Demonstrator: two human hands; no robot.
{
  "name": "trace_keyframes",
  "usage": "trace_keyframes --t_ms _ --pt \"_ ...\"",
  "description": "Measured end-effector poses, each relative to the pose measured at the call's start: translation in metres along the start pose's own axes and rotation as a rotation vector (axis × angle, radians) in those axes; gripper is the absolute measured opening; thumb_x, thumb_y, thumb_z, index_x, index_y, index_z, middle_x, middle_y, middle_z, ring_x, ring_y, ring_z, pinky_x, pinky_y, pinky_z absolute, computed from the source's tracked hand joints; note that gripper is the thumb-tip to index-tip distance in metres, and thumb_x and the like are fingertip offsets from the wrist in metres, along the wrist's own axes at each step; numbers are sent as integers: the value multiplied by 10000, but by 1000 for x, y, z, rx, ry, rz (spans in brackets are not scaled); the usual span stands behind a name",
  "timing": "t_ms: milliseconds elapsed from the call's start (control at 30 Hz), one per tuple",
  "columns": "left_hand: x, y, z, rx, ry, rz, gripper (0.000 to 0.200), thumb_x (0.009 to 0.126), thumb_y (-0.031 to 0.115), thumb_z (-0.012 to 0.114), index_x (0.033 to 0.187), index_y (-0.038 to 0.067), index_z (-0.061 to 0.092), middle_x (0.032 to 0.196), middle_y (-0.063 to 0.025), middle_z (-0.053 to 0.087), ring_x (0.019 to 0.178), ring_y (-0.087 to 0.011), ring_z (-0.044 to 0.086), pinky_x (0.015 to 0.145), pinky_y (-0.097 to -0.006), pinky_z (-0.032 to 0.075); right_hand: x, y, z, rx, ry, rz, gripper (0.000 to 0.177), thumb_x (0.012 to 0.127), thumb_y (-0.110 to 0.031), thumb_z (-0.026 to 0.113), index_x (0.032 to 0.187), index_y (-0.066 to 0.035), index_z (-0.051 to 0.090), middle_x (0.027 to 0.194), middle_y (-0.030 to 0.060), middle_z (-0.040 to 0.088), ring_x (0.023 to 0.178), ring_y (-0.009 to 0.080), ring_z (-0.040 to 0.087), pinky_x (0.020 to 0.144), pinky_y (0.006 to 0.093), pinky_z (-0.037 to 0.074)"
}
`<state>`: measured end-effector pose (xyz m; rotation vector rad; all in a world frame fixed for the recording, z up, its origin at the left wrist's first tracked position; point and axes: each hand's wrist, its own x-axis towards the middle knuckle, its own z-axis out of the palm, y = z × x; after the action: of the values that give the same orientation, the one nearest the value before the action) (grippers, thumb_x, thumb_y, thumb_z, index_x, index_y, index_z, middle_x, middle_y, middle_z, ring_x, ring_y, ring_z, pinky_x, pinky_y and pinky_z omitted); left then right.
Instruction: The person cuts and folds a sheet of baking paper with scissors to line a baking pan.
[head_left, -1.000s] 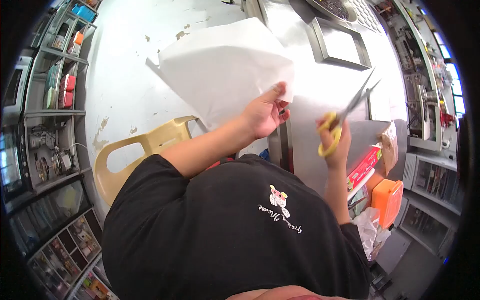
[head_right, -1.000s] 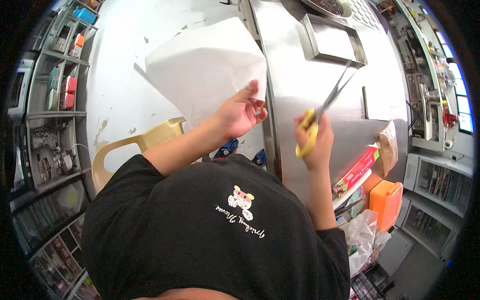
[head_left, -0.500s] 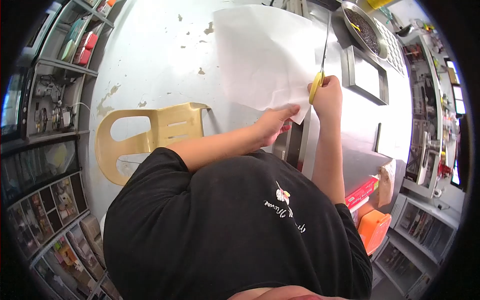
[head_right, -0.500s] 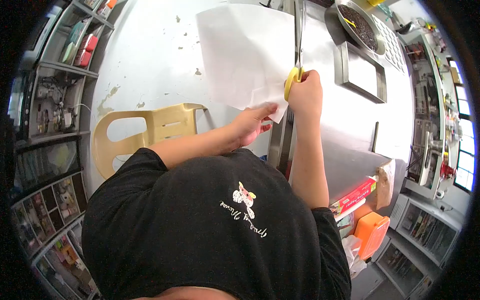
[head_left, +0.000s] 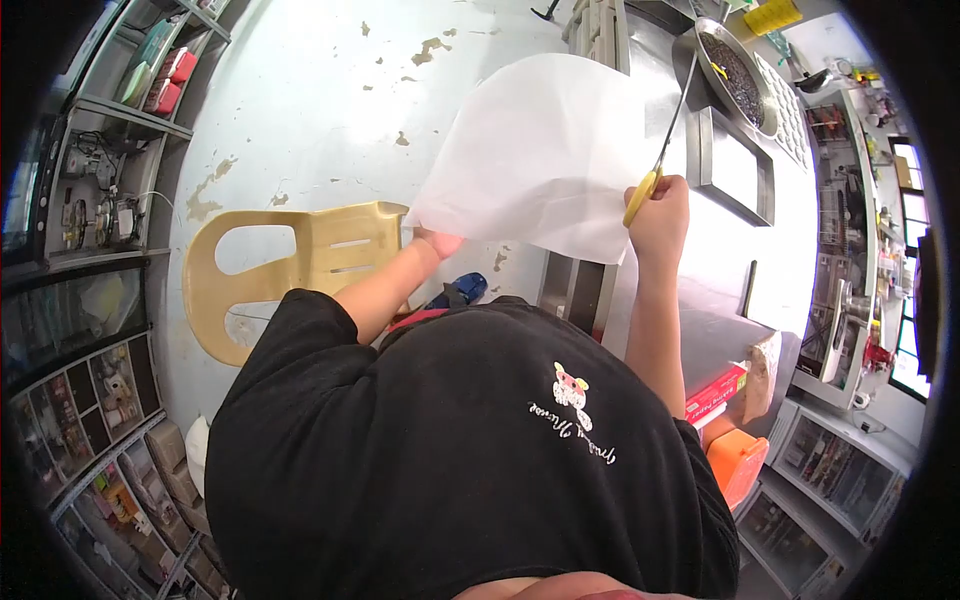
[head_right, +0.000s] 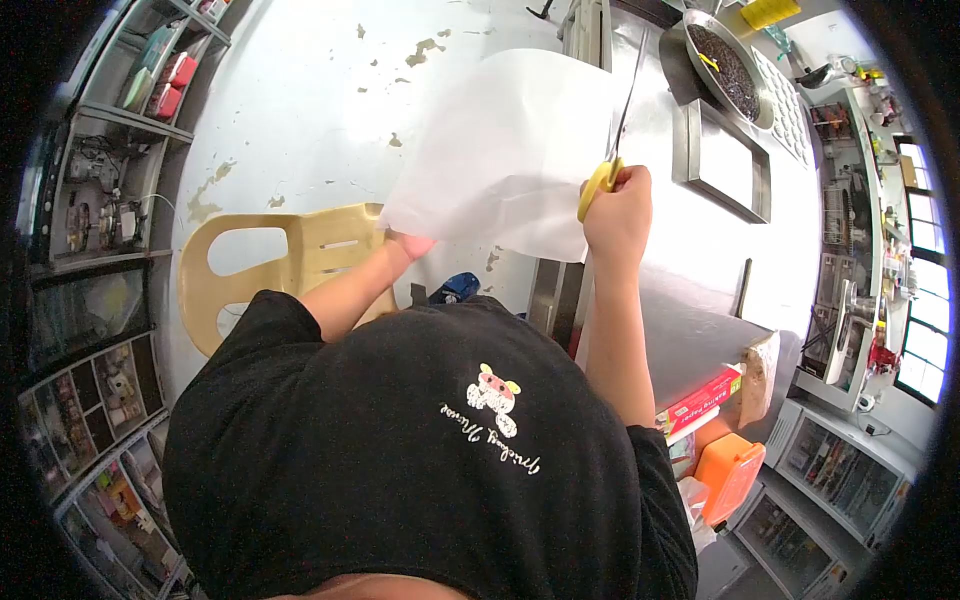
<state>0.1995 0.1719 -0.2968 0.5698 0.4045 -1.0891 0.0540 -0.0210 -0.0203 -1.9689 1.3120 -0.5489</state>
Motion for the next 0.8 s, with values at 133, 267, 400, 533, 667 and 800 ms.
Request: trace_keyframes --t_ms 133,267,400,533,667,800 --pt "24 23 -10 -114 -315 38 433 933 284 397 1307 72 448 1300 -115 498 1222 -274 440 1034 -445 355 1 9 -5 26 39 28 250 743 -101 648 899 15 490 775 87 555 676 148 529 618 283 440" --pt "64 62 -88 259 -80 67 465 924 357 406 1293 79 464 1317 -108 479 1239 -280 419 1024 -480 345 0 13 -12 75 35 28 247 742 -70 659 897 8 483 768 68 549 658 128 514 598 265 436" --pt "17 101 -35 360 195 54 639 880 570 416 1319 106 451 1391 -96 401 1317 -273 318 1013 -529 308 -7 6 -18 119 33 31 245 744 -54 662 897 7 481 762 58 542 657 121 508 596 260 435" --pt "18 106 25 647 -182 -439 816 816 698 430 1374 104 382 1432 -67 365 1333 -224 312 1019 -478 319 -9 12 -18 124 31 -4 245 744 -54 660 898 8 480 752 52 534 654 126 507 598 263 435" --pt "-3 74 76 714 -307 -286 654 891 533 461 1326 47 405 1270 -127 528 1116 -246 552 931 -428 439 -9 16 -18 90 53 -14 250 740 -69 660 894 12 480 757 65 546 657 140 516 605 275 439" --pt "0 62 86 615 -255 -301 531 917 393 503 1318 58 404 1261 -111 531 1065 -224 579 873 -388 488 -3 34 -18 79 79 -6 254 745 -105 659 888 9 484 762 83 561 666 163 537 614 291 444"
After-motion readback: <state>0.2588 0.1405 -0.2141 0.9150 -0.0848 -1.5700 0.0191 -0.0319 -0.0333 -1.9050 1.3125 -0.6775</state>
